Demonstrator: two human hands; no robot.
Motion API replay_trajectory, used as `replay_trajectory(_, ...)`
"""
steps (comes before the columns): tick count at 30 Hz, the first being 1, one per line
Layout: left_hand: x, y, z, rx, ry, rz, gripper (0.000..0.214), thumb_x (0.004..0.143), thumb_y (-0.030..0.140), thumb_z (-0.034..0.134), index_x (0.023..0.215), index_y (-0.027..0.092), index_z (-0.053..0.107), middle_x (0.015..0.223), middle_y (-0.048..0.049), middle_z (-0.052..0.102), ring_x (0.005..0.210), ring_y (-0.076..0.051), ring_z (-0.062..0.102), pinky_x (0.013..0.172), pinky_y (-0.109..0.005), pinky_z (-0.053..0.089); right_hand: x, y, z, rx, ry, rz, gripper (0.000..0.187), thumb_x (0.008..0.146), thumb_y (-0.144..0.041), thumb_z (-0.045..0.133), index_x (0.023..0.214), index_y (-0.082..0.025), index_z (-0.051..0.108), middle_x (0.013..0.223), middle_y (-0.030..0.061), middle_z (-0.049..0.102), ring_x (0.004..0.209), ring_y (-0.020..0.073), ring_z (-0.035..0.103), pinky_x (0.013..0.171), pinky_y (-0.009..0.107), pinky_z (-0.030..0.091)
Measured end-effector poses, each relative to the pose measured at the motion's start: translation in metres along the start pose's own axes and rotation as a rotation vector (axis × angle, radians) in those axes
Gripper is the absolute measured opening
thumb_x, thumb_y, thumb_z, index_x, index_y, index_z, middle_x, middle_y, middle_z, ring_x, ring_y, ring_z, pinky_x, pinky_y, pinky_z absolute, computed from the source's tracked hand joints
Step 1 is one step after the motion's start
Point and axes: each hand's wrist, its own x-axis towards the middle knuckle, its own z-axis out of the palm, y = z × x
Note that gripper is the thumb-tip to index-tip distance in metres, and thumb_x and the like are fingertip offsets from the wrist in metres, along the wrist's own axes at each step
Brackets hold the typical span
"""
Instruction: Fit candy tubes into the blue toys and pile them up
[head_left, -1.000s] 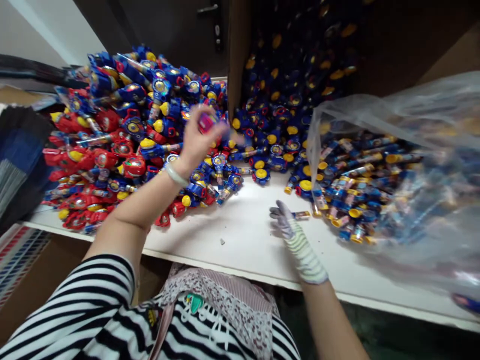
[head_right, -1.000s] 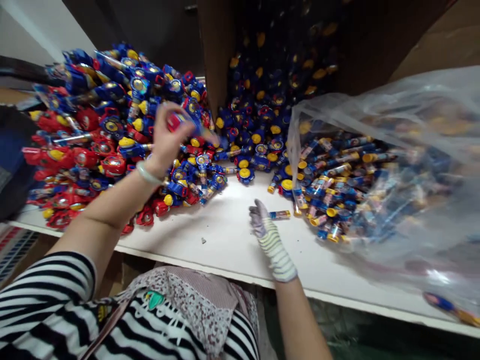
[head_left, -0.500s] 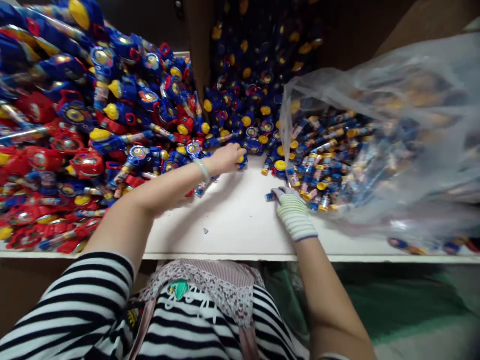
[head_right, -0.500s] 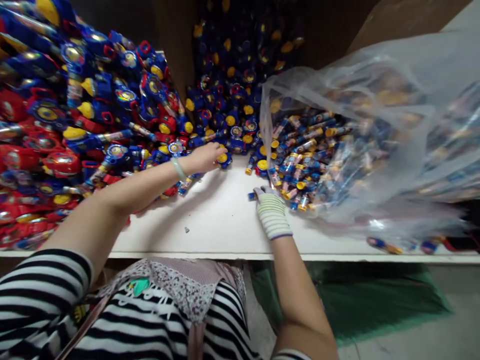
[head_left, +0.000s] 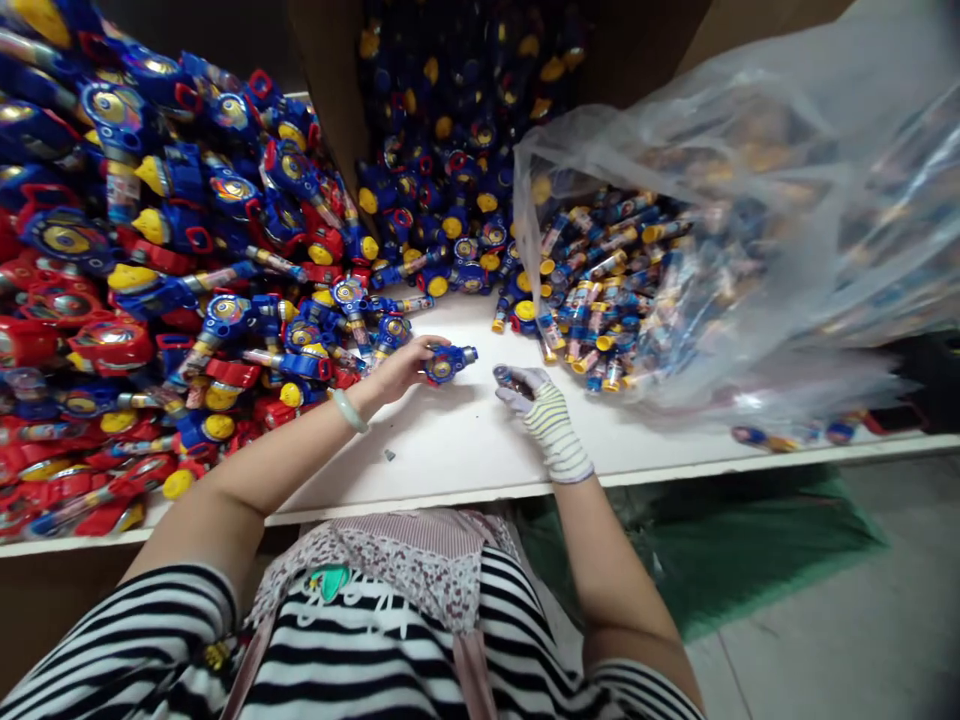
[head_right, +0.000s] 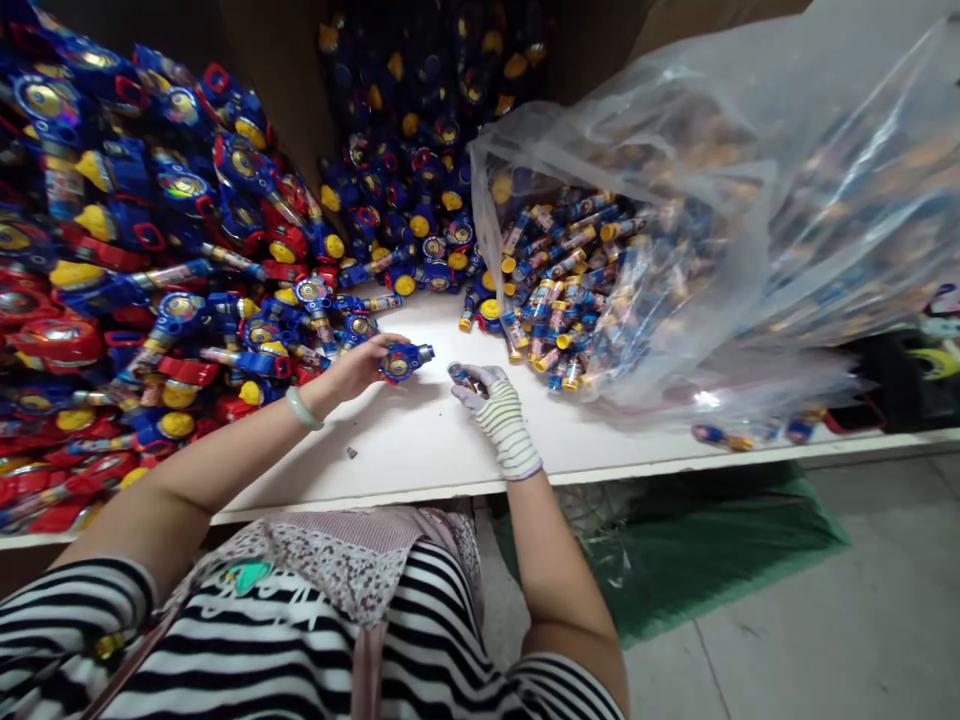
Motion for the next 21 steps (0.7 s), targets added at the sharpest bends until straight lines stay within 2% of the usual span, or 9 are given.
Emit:
replay_trajectory(2, -0.008, -0.001, -0.002, -0.178, 0.045, -0.041, 0.04, 0.071, 0.043, 0.059, 0.102, 0.018, 0.061, 0.094, -0.0048, 0.062, 0.073, -0.017, 0.059, 0.054, -0.025, 0.047, -0.004, -0.01, 0.003, 0.218, 0.024, 0.077, 0.039, 0.076, -0.045, 0.069, 0.106, -0.022, 0.06, 0.094, 0.0038, 0.064, 0.083, 0.0202, 0.064, 0.08, 0.04, 0.053)
replay_trajectory(4, -0.013, -0.001, 0.0, -0.191, 0.088, -0.027, 0.038, 0.071, 0.047, 0.065, 0.095, 0.018, 0.059, 0.084, -0.0021, 0.059, 0.066, -0.013, 0.056, 0.048, -0.021, 0.042, -0.006, -0.018, 0.009, 0.352, 0.027, 0.125, 0.039, 0.075, -0.043, 0.07, 0.104, -0.023, 0.054, 0.09, 0.0015, 0.063, 0.074, 0.0177, 0.064, 0.072, 0.037, 0.054)
replay_trajectory(5, -0.015, 0.0, 0.002, -0.152, 0.101, -0.007, 0.038, 0.07, 0.046, 0.069, 0.093, 0.018, 0.058, 0.08, -0.0006, 0.057, 0.063, -0.012, 0.054, 0.047, -0.019, 0.04, -0.005, -0.021, 0.012, 0.351, 0.032, 0.126, 0.039, 0.074, -0.041, 0.07, 0.102, -0.022, 0.052, 0.09, 0.0013, 0.063, 0.073, 0.0173, 0.064, 0.07, 0.036, 0.053)
replay_trajectory(9, -0.018, 0.0, 0.007, -0.018, 0.059, 0.089, 0.041, 0.067, 0.038, 0.078, 0.096, 0.018, 0.057, 0.078, 0.0016, 0.054, 0.062, -0.009, 0.052, 0.046, -0.017, 0.038, 0.0, -0.028, 0.018, 0.076, 0.017, 0.022, 0.034, 0.074, -0.038, 0.067, 0.1, -0.019, 0.055, 0.094, 0.0068, 0.064, 0.082, 0.0209, 0.064, 0.078, 0.039, 0.053)
replay_trajectory(12, -0.021, 0.002, 0.005, -0.035, 0.038, 0.114, 0.045, 0.071, 0.044, 0.076, 0.103, 0.018, 0.058, 0.088, -0.0016, 0.057, 0.067, -0.011, 0.056, 0.048, -0.019, 0.042, 0.002, -0.031, 0.015, -0.104, -0.028, -0.1, 0.036, 0.083, -0.039, 0.058, 0.111, -0.018, 0.059, 0.108, 0.0123, 0.066, 0.098, 0.0256, 0.063, 0.088, 0.043, 0.051)
replay_trajectory(14, -0.023, 0.004, 0.004, -0.008, 0.044, 0.135, 0.046, 0.073, 0.047, 0.074, 0.104, 0.018, 0.057, 0.088, -0.002, 0.057, 0.065, -0.011, 0.055, 0.047, -0.019, 0.042, 0.001, -0.034, 0.013, -0.209, -0.099, -0.187, 0.037, 0.086, -0.039, 0.055, 0.116, -0.019, 0.061, 0.112, 0.0126, 0.066, 0.102, 0.0265, 0.063, 0.091, 0.043, 0.05)
replay_trajectory(16, -0.023, 0.007, 0.004, 0.071, 0.054, 0.165, 0.044, 0.076, 0.051, 0.071, 0.103, 0.018, 0.057, 0.083, -0.0009, 0.055, 0.061, -0.01, 0.052, 0.045, -0.019, 0.04, -0.001, -0.041, 0.013, -0.3, -0.184, -0.25, 0.036, 0.089, -0.039, 0.054, 0.118, -0.02, 0.062, 0.11, 0.0117, 0.067, 0.099, 0.0257, 0.064, 0.088, 0.041, 0.051)
replay_trajectory(18, -0.023, 0.013, 0.005, 0.195, 0.063, 0.207, 0.041, 0.079, 0.051, 0.068, 0.101, 0.018, 0.056, 0.077, 0.0004, 0.054, 0.058, -0.009, 0.049, 0.045, -0.019, 0.038, -0.002, -0.049, 0.015, -0.402, -0.211, -0.276, 0.037, 0.092, -0.04, 0.05, 0.12, -0.019, 0.062, 0.11, 0.0126, 0.068, 0.095, 0.0252, 0.065, 0.084, 0.038, 0.052)
replay_trajectory(21, -0.023, 0.028, 0.004, 0.408, 0.029, 0.298, 0.034, 0.08, 0.046, 0.067, 0.095, 0.017, 0.059, 0.076, -0.0003, 0.057, 0.063, -0.011, 0.051, 0.055, -0.021, 0.042, -0.004, -0.063, 0.018, -0.533, -0.226, -0.276, 0.038, 0.093, -0.043, 0.046, 0.117, -0.017, 0.064, 0.107, 0.0146, 0.069, 0.086, 0.025, 0.065, 0.077, 0.036, 0.05)
